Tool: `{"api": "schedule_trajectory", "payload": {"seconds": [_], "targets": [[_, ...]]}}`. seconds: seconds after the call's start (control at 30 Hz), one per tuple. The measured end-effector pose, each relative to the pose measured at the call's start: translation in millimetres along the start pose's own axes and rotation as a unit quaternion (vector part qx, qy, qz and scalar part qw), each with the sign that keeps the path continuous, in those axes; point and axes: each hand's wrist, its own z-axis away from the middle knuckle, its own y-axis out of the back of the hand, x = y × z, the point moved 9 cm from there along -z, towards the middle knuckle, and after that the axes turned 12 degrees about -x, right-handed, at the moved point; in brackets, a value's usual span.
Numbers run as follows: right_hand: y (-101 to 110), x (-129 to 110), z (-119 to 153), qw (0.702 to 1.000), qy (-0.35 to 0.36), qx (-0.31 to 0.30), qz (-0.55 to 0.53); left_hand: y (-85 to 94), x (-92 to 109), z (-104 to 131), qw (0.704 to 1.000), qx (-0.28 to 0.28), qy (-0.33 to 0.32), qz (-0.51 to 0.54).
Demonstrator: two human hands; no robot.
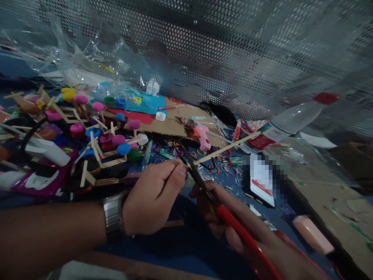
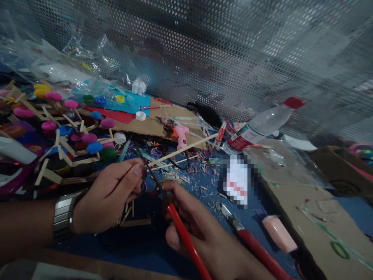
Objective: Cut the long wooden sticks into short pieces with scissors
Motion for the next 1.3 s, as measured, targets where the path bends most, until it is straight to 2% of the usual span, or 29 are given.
{"api": "schedule_trajectory", "payload": {"seconds": [0.23, 0.43, 0.6, 0.73, 0.97, 1.17, 1.3], "targets": [[-3.9, 7.7, -6.0, 0.999, 0.007, -0.042, -0.027, 0.3, 1.6, -0.9, 1.0, -0.002, 0.001, -0.026], [-5.7, 17.1, -8.5, 0.996, -0.003, -0.036, -0.076, 0.1, 3.2, -1.7, 0.999, -0.006, -0.008, -0.031], [-6.7, 12.8, -11.1, 0.994, -0.001, -0.023, -0.107, -0.2, 2.2, -3.7, 0.999, -0.006, -0.01, -0.03], [-6.7, 3.5, -11.5, 0.997, 0.0, -0.021, -0.068, -0.4, 3.9, -2.4, 0.999, -0.01, -0.016, -0.033], [1.6, -8.0, -8.4, 0.999, 0.016, 0.03, -0.012, 0.2, 8.4, 0.6, 0.998, -0.005, -0.025, -0.052], [0.4, -0.5, -10.2, 0.999, 0.024, -0.027, -0.022, -1.3, 7.3, -0.2, 0.999, -0.014, -0.027, -0.024], [2.9, 5.6, -8.8, 1.0, 0.021, -0.014, -0.019, -0.7, 5.6, -1.6, 0.999, -0.012, -0.025, -0.022]]}}
